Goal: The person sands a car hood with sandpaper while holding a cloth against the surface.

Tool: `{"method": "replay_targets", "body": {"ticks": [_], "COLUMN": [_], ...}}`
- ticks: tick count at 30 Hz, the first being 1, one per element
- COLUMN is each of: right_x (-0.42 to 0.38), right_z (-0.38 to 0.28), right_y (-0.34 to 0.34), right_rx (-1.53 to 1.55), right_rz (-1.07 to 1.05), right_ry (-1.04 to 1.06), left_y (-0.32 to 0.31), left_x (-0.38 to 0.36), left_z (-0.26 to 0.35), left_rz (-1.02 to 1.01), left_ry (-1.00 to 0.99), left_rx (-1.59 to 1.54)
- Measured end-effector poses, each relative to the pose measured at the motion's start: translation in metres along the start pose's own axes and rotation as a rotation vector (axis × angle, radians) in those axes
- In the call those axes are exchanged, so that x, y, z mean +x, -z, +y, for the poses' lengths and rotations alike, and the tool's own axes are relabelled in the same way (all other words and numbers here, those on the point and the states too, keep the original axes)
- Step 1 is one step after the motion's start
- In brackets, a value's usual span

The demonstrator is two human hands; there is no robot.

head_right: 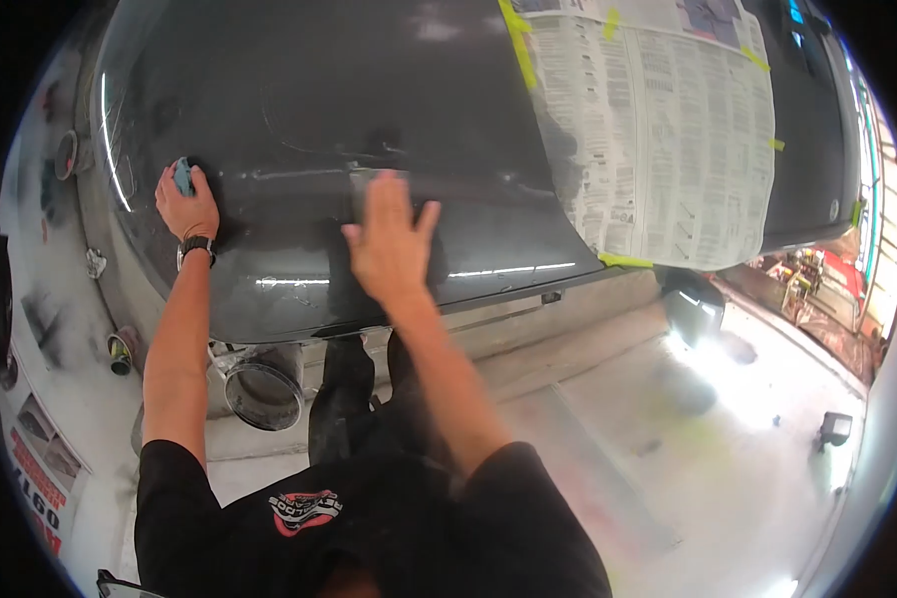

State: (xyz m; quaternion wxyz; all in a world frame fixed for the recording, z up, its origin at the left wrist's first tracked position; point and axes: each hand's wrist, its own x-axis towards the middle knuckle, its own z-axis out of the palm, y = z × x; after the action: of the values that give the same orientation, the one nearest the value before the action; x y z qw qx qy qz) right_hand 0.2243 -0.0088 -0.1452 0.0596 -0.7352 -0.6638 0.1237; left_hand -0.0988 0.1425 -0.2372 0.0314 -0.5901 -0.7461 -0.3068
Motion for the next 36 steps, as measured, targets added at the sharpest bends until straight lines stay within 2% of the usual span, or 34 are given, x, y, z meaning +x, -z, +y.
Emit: {"method": "replay_targets", "body": {"ticks": [1,3,6,8,9,10,13,14,17,20,22,25,26,28,31,33,35,36], "right_x": [-0.006,-0.009,0.01,0.047,0.072,0.09,0.075,0.051,-0.009,0.071,0.147,0.155,0.122,0.046,0.019,0.089,0.166,0.176], "right_z": [0.028,0.083,0.075,0.037,0.02,0.016,0.048,0.059,0.077,0.06,0.053,0.061,0.067,0.077,0.083,0.072,0.064,0.068], "right_y": [0.016,0.04,0.007,-0.003,0.013,0.003,0.012,0.017,0.011,-0.002,0.006,0.009,0.015,0.018,0.001,0.007,0.013,0.01], "right_rx": [-0.09,-0.063,-0.092,-0.036,0.107,0.03,0.013,0.015,-0.246,-0.006,0.07,0.081,0.026,-0.092,-0.218,-0.038,0.033,0.053], "right_rz": [-0.055,0.06,0.243,0.313,0.225,0.316,0.197,0.161,0.149,0.361,0.407,0.345,0.316,0.207,0.214,0.368,0.426,0.397], "right_ry": [0.005,-0.303,-0.403,-0.254,-0.245,-0.131,0.038,0.005,-0.128,-0.135,-0.007,0.047,0.034,-0.121,-0.195,-0.134,0.015,0.033], "left_y": [-0.002,-0.001,0.005,0.0,-0.001,-0.001,0.002,0.003,0.002,0.003,0.001,0.007,0.004,0.003,0.003,0.001,0.0,0.002], "left_x": [0.0,-0.001,0.001,0.003,0.0,0.0,0.0,0.001,0.0,-0.001,0.001,0.0,-0.001,0.002,-0.005,0.0,0.003,0.0], "left_z": [0.002,-0.001,0.008,0.003,0.0,0.0,0.001,0.003,0.003,0.002,0.006,0.008,0.005,0.004,0.0,0.003,0.003,0.002], "left_rz": [-0.002,0.003,-0.002,0.007,0.003,-0.001,-0.019,-0.022,-0.012,-0.012,-0.015,-0.039,-0.029,-0.011,0.0,-0.002,-0.007,-0.016], "left_ry": [-0.008,-0.005,0.029,0.01,0.005,0.005,0.016,0.026,0.029,0.023,0.036,0.05,0.042,0.022,0.004,-0.007,-0.003,0.002], "left_rx": [-0.006,-0.005,0.003,0.0,0.002,0.003,0.004,0.0,-0.001,0.001,-0.007,-0.002,0.002,-0.001,-0.005,-0.002,0.003,0.007]}}
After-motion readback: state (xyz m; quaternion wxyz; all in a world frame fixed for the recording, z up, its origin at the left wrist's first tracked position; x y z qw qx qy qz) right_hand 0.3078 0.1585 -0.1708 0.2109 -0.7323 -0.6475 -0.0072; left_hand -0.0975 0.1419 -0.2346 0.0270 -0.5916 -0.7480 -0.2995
